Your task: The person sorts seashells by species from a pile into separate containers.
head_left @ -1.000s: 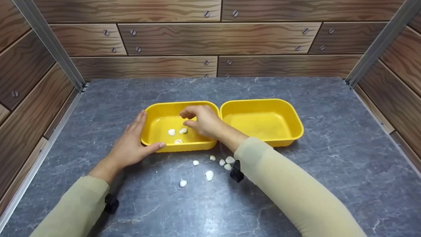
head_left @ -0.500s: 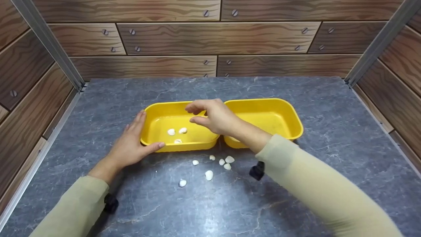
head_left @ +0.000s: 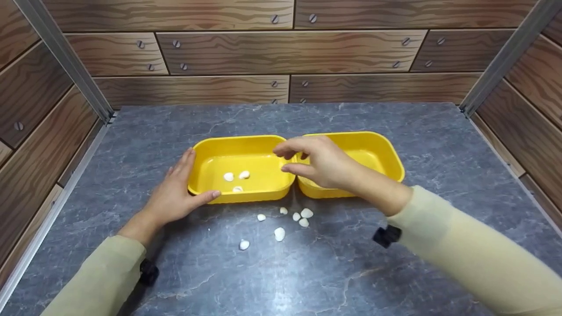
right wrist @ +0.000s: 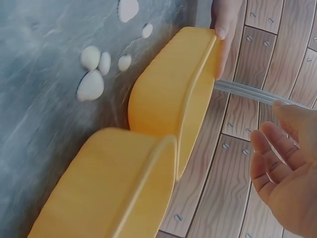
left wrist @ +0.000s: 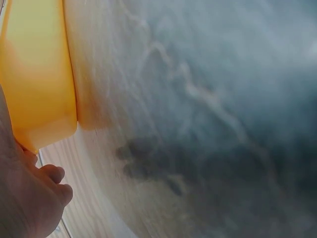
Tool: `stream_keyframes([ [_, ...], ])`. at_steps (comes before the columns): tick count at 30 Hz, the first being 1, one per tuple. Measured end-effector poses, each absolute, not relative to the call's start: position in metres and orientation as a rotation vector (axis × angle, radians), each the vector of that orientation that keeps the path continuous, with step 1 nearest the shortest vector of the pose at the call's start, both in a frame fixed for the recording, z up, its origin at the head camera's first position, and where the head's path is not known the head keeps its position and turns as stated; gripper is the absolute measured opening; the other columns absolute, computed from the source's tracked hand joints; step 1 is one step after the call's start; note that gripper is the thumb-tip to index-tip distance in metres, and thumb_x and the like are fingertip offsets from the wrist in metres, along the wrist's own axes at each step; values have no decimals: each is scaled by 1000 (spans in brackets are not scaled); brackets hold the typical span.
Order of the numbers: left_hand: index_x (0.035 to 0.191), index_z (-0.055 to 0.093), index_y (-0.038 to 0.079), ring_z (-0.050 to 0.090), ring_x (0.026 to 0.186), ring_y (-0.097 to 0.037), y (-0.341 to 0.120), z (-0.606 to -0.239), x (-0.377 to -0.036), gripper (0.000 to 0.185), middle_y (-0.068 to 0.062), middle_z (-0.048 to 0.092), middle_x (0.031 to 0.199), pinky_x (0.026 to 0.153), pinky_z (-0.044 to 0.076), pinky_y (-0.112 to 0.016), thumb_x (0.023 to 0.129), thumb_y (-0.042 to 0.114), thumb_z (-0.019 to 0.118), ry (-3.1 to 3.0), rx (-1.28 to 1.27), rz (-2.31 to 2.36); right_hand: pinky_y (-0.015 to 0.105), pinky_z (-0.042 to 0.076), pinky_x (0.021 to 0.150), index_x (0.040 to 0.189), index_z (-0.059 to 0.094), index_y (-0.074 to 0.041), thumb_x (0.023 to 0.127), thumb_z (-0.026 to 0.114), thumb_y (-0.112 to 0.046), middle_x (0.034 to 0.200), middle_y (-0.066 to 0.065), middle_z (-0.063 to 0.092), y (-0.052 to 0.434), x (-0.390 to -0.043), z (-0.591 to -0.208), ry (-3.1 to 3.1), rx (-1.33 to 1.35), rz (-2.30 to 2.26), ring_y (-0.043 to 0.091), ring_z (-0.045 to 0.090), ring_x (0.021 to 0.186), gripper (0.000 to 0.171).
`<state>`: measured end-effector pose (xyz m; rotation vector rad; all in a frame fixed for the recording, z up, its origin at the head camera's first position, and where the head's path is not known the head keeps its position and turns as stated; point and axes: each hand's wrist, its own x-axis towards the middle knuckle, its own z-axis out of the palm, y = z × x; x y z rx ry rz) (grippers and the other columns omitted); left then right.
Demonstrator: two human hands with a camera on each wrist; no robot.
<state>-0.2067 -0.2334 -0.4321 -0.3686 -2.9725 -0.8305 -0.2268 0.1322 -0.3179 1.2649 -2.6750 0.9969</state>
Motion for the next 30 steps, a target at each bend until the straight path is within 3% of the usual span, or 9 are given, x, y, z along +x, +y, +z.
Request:
stream_keyframes([
  [15, 171, 3, 8, 12, 162, -39, -234, -432, -207, 121, -12, 3, 178, 129, 8, -60, 91, 73, 68, -2982, -371, -823, 44, 61, 84, 128, 75, -8, 96, 80, -11, 117, 5, 78, 178, -205, -346, -2656, 1289, 999, 22, 73, 103, 32],
  [30, 171, 2, 10, 13, 162, -37, -233, -431, -207, 119, -9, 2, 178, 130, 7, -59, 93, 67, 70, -3001, -351, -842, 40, 63, 87, 127, 75, -8, 93, 81, -5, 117, 7, 77, 191, -181, -391, -2686, 1332, 1060, 19, 74, 100, 34],
])
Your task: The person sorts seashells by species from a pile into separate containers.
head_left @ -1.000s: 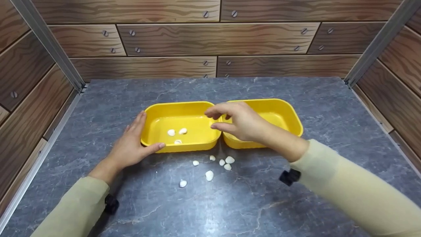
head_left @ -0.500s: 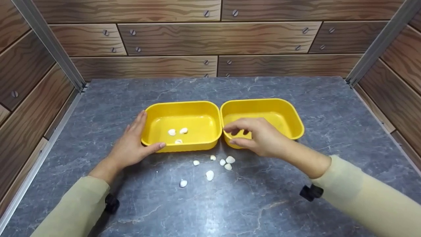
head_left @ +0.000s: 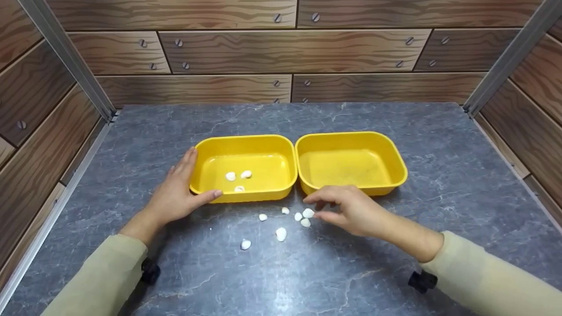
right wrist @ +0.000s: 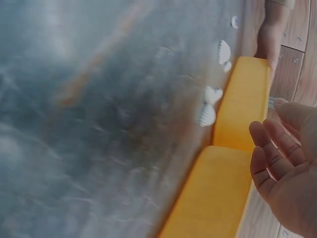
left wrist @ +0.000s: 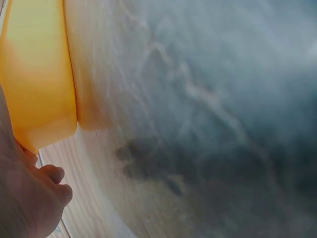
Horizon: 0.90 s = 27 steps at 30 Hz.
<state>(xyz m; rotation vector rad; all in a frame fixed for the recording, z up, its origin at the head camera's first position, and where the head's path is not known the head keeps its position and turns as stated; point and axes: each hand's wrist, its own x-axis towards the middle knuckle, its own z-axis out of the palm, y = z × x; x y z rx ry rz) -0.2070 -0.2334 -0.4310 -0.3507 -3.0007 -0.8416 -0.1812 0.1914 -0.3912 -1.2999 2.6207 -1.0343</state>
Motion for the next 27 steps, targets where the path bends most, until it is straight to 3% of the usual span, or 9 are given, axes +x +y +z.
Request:
stream_keyframes([
  [10, 171, 2, 10, 12, 162, -37, -234, -432, -207, 119, -11, 3, 178, 130, 8, -59, 93, 68, 70, -2996, -352, -833, 39, 62, 82, 131, 74, -6, 94, 82, -7, 122, 4, 77, 196, -182, -413, 2654, -1307, -966, 19, 72, 93, 38],
  [18, 171, 4, 7, 12, 162, -37, -233, -432, -207, 119, -12, 5, 178, 129, 8, -59, 93, 67, 71, -2984, -358, -828, 43, 57, 102, 136, 72, -7, 94, 82, -9, 130, 2, 74, 198, -183, -421, 2671, -1278, -904, 21, 71, 117, 43],
  [27, 171, 4, 7, 13, 162, -37, -233, -431, -206, 119, -12, 5, 178, 129, 9, -60, 93, 68, 70, -2979, -370, -824, 47, 55, 105, 138, 70, -4, 94, 81, -9, 134, 9, 72, 194, -185, -424, 2688, -1299, -830, 28, 69, 121, 46],
])
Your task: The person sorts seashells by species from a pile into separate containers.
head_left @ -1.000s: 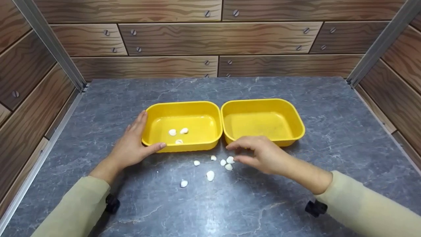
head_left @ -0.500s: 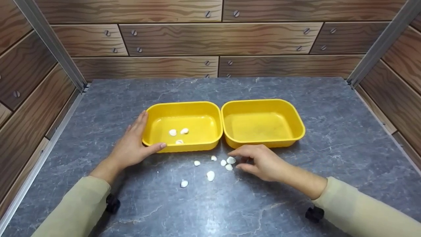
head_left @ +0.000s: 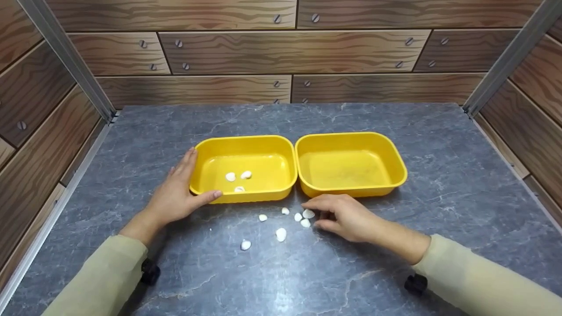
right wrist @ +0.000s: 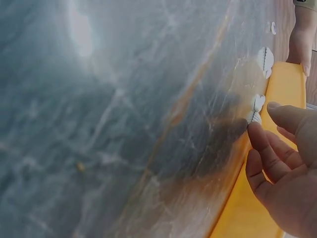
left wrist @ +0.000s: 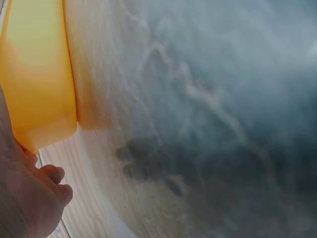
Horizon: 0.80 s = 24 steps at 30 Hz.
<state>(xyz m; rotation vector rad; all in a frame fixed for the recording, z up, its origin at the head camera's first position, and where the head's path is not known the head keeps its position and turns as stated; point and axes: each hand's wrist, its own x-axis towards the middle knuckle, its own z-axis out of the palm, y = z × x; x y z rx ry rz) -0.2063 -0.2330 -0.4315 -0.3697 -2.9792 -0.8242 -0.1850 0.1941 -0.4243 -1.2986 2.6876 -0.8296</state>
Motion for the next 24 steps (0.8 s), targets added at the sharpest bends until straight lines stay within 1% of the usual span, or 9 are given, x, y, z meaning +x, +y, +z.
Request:
stream_keyframes([
  [7, 171, 4, 7, 12, 162, -36, -233, -431, -207, 119, -11, 4, 178, 129, 9, -60, 93, 68, 70, -2986, -366, -828, 50, 53, 107, 141, 68, -6, 96, 80, -12, 135, 10, 71, 193, -185, -428, 2695, -1250, -765, 30, 68, 123, 47],
  [11, 171, 4, 7, 13, 162, -37, -232, -431, -207, 119, -12, 4, 178, 129, 8, -60, 93, 67, 70, -2986, -368, -834, 51, 54, 105, 140, 69, -8, 96, 80, -12, 134, 11, 70, 193, -185, -430, 2704, -1231, -752, 29, 67, 121, 46],
  [19, 171, 4, 8, 14, 162, -38, -233, -431, -207, 122, -12, 4, 178, 129, 9, -60, 91, 74, 67, -2984, -367, -831, 47, 57, 96, 135, 73, -9, 96, 79, -12, 123, 9, 71, 193, -185, -432, 2725, -1236, -722, 25, 68, 109, 39],
  [24, 171, 4, 8, 15, 161, -39, -233, -431, -207, 120, -12, 5, 178, 129, 9, -60, 92, 71, 69, -2980, -368, -832, 46, 56, 95, 132, 75, -8, 96, 79, -13, 120, 8, 70, 191, -184, -434, 2732, -1218, -715, 24, 67, 107, 36],
])
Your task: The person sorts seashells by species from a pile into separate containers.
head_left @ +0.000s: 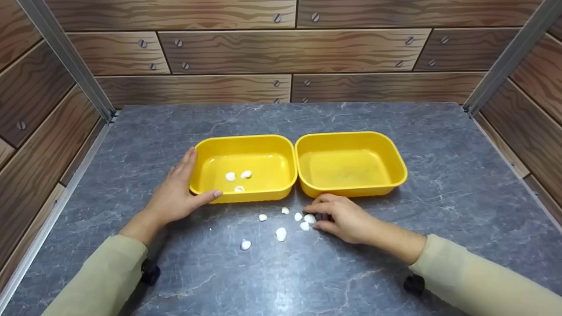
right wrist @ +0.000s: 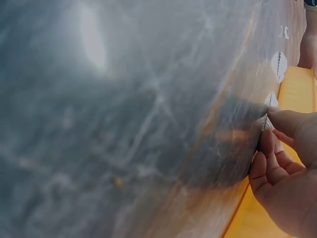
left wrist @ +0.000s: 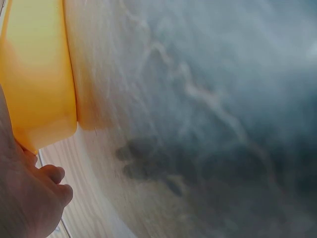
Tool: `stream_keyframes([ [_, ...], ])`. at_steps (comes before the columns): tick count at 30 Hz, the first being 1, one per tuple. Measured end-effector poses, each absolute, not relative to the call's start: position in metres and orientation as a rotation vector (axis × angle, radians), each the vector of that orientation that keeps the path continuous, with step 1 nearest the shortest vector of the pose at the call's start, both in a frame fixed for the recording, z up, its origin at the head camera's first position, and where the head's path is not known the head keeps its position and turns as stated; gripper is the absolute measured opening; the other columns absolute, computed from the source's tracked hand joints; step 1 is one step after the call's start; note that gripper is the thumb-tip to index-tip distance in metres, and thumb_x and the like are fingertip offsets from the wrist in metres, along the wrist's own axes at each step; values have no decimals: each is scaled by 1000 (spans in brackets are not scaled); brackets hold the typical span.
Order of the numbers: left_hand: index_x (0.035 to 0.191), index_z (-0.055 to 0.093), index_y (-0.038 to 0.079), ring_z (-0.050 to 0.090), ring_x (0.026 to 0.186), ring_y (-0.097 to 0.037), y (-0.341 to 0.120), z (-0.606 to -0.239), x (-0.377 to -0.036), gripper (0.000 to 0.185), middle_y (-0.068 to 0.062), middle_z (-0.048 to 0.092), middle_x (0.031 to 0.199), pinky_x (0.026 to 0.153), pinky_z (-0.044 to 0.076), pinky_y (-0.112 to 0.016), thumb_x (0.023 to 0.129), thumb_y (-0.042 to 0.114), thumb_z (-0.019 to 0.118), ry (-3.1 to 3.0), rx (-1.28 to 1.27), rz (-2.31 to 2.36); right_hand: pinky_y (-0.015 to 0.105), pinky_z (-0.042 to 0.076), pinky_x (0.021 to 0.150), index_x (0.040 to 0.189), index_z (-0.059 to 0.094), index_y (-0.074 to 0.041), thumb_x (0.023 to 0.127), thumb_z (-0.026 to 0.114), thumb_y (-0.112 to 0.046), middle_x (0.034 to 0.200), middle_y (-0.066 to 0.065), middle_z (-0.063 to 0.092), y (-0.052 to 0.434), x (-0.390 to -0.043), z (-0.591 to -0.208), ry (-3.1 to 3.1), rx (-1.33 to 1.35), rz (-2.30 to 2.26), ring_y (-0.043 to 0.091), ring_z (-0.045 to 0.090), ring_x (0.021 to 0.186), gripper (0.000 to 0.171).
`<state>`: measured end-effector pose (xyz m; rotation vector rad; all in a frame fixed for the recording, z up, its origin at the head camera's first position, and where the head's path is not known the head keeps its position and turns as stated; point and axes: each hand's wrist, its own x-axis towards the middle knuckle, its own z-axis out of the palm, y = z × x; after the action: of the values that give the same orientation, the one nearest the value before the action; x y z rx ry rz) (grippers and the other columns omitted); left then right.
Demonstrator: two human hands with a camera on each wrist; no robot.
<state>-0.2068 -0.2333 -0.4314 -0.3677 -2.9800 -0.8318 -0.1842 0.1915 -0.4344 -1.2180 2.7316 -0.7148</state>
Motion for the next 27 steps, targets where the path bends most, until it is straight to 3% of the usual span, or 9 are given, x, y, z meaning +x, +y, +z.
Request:
stream_keyframes([
  [10, 171, 4, 8, 16, 161, -39, -233, -432, -207, 119, -13, 5, 178, 129, 9, -61, 93, 68, 70, -2981, -365, -830, 45, 56, 94, 123, 78, -14, 97, 79, -13, 117, 4, 69, 191, -183, -435, 2723, -1203, -704, 22, 65, 105, 25],
  [19, 171, 3, 7, 15, 161, -38, -233, -432, -207, 120, -12, 4, 178, 129, 8, -60, 93, 70, 69, -2985, -373, -826, 34, 56, 78, 113, 76, -14, 96, 80, -8, 107, 0, 69, 192, -182, -437, 2711, -1295, -810, 17, 63, 91, 19],
  [27, 171, 3, 9, 15, 161, -38, -233, -432, -207, 119, -9, 3, 178, 129, 8, -60, 93, 68, 70, -2993, -359, -829, 34, 59, 73, 106, 73, -13, 94, 80, -5, 94, -2, 71, 192, -183, -437, 2675, -1302, -925, 16, 67, 83, 16],
])
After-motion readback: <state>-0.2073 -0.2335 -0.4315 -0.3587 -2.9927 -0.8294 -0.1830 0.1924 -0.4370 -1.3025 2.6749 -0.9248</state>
